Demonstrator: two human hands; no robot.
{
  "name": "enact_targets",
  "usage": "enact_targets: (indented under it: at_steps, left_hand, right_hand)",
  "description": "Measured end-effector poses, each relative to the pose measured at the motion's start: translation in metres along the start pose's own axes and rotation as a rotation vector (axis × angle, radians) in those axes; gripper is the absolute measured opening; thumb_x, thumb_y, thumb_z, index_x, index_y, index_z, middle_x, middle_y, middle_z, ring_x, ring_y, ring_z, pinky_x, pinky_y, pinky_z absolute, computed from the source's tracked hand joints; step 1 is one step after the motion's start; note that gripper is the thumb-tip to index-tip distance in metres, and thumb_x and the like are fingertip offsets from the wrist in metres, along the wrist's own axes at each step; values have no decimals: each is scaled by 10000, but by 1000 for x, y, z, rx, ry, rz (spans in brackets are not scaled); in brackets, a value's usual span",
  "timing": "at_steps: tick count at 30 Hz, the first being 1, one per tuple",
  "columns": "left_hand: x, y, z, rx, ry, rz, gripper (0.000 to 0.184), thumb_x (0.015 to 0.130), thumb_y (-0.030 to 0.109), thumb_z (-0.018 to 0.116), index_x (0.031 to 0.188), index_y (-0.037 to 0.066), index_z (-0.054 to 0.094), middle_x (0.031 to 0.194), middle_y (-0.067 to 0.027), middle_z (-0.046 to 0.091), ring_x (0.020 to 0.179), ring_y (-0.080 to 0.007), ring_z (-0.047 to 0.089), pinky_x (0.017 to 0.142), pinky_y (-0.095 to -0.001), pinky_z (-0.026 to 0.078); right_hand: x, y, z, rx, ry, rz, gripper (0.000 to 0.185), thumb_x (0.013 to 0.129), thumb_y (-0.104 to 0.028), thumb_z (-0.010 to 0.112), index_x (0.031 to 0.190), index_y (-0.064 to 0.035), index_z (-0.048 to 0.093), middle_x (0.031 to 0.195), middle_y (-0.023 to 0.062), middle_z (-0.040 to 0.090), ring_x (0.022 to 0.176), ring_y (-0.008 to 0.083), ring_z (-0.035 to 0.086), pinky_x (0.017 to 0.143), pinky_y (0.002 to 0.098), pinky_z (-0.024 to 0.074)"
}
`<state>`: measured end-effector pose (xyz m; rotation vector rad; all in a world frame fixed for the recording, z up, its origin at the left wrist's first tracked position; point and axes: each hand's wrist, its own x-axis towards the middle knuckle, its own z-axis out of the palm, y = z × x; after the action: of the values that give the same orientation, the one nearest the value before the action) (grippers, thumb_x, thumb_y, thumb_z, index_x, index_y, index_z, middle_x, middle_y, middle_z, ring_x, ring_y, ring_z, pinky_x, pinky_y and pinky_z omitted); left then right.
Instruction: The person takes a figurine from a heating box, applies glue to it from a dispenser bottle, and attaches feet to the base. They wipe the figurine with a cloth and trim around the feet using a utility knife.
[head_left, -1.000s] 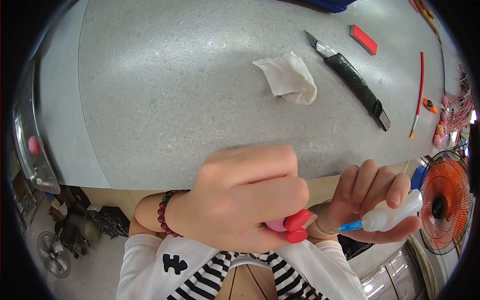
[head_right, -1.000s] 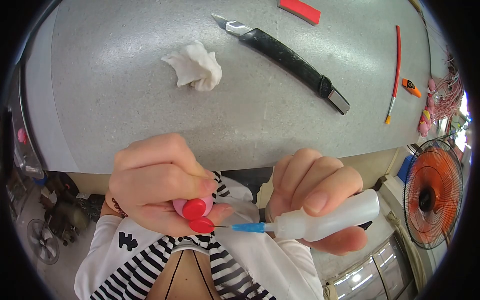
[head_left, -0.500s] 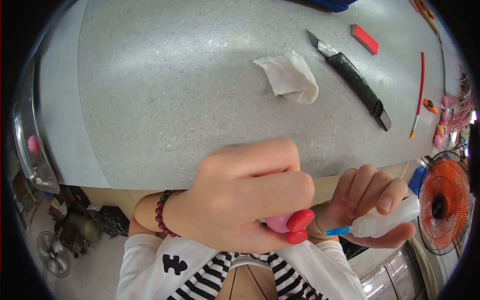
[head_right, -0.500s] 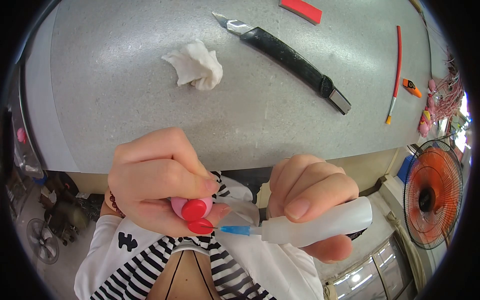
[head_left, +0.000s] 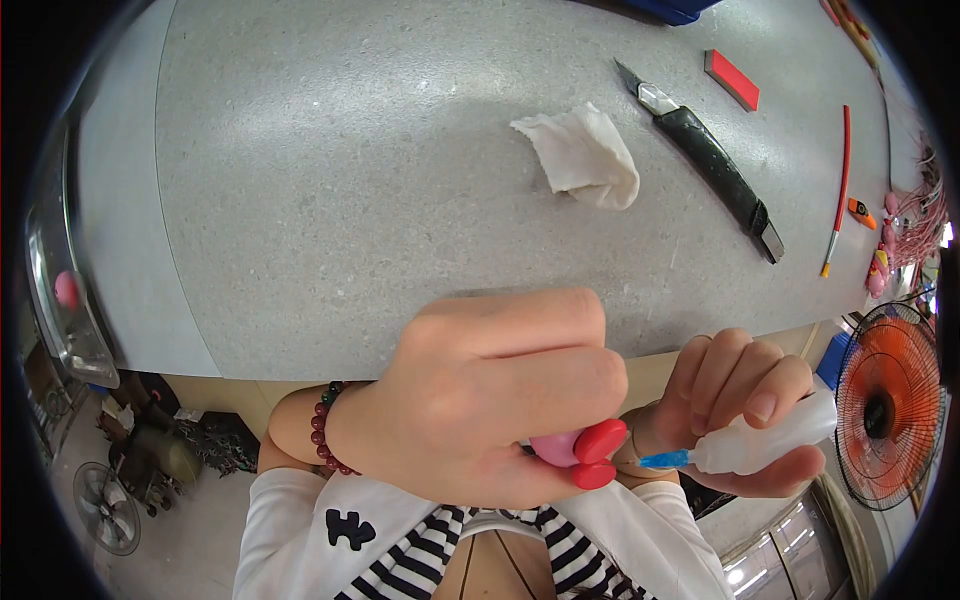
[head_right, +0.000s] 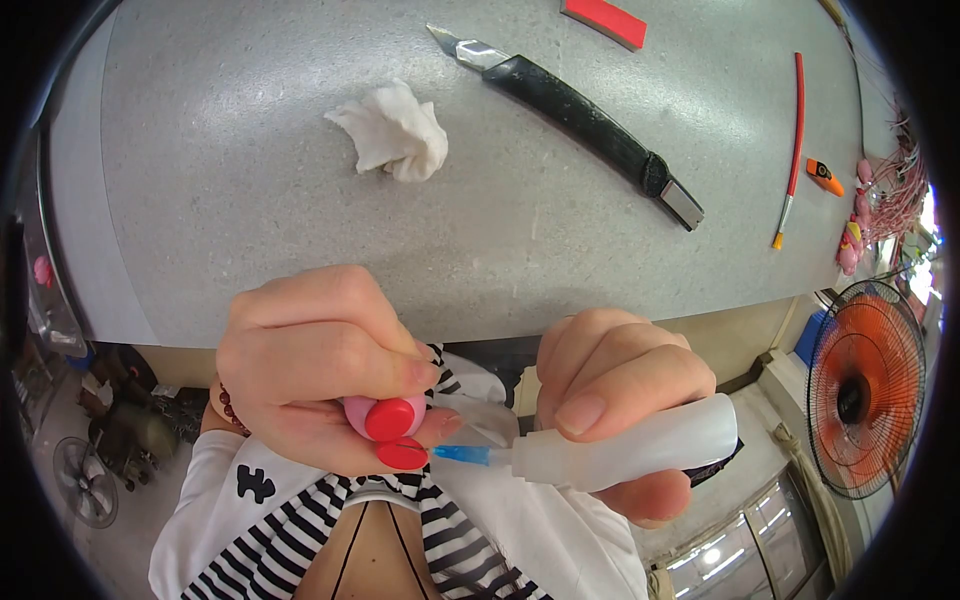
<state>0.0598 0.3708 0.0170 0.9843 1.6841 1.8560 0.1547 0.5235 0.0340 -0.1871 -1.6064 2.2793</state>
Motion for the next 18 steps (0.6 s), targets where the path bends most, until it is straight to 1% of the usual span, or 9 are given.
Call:
enact_targets:
  at_steps: [1,8,10,18]
  left_hand:
    - [-4,3,-8,2,-1,7,259,484,57,788,644,5,592,611,-76,553,430,-71,480,354,-176,321]
    - [-3,3,-8,17,-13,7,254,484,47,786,642,10,590,613,-71,551,432,-66,474,358,-174,313]
    - [-3,5,-8,8,-12,-14,256,483,47,787,644,11,591,615,-71,552,434,-67,474,359,-176,313]
    - [-3,4,-8,1,-11,-32,260,484,48,788,648,10,590,618,-62,547,438,-73,466,363,-185,314]
  right_hand:
    - [0,1,9,0,-1,8,395,807,-443,501,811,-50,527,527,5,438,473,84,384,400,206,276]
    - [0,1,9,-37,1,-1,399,799,-448,508,802,-50,528,524,6,445,459,83,381,392,203,274]
    - [1,3,9,-43,-9,-34,399,796,-449,509,797,-50,527,522,4,446,456,81,381,388,201,274]
    - [1,2,10,-66,-13,-15,395,789,-449,519,787,-55,519,519,0,440,453,82,380,382,198,275]
